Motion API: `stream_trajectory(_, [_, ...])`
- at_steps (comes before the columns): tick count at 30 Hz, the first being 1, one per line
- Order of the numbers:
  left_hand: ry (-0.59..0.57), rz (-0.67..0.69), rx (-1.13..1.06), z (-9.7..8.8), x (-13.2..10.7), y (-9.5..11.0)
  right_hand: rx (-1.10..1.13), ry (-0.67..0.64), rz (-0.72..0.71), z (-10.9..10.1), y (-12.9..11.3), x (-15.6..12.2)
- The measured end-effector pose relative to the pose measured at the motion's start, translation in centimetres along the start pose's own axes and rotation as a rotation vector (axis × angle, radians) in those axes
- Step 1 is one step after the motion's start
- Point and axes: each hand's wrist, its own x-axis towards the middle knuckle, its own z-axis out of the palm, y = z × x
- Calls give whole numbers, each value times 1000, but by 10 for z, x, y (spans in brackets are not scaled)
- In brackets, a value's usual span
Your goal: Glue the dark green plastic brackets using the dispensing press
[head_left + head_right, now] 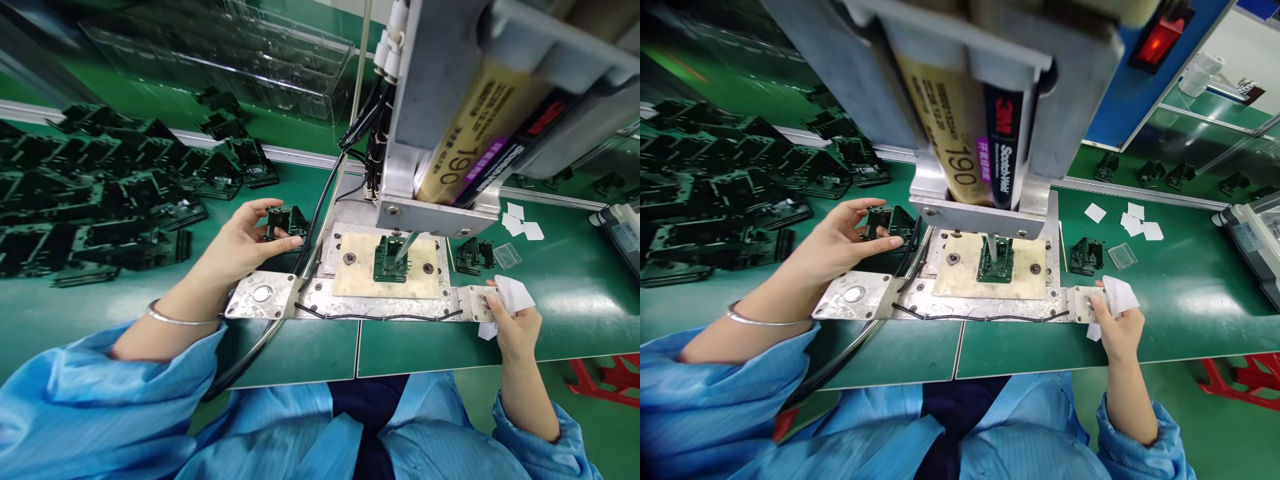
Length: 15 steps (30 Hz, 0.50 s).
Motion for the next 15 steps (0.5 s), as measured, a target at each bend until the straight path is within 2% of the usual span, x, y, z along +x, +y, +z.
stream_trajectory(2, [-15,-6,-7,0,0,0,-163,12,-94,-5,-22,4])
stream_trajectory(4, [-26,-3,-11,0,0,0,-293,-44,-202,-4,-51,11])
stream_trajectory(6, [-23,4,-12,0,0,0,-348,-186,-314,7,-81,21])
stream_trajectory(9, [-20,5,-12,0,1,-2,-288,-451,-416,42,-116,38])
stream_trajectory(12, [-10,7,-5,-1,1,-3,-389,-698,-261,83,-129,51])
stream_trajectory(13, [-4,5,0,-1,1,-3,-411,-749,-171,94,-128,53])
stream_trajectory(15, [0,-2,12,-1,0,-2,-368,-759,0,108,-125,54])
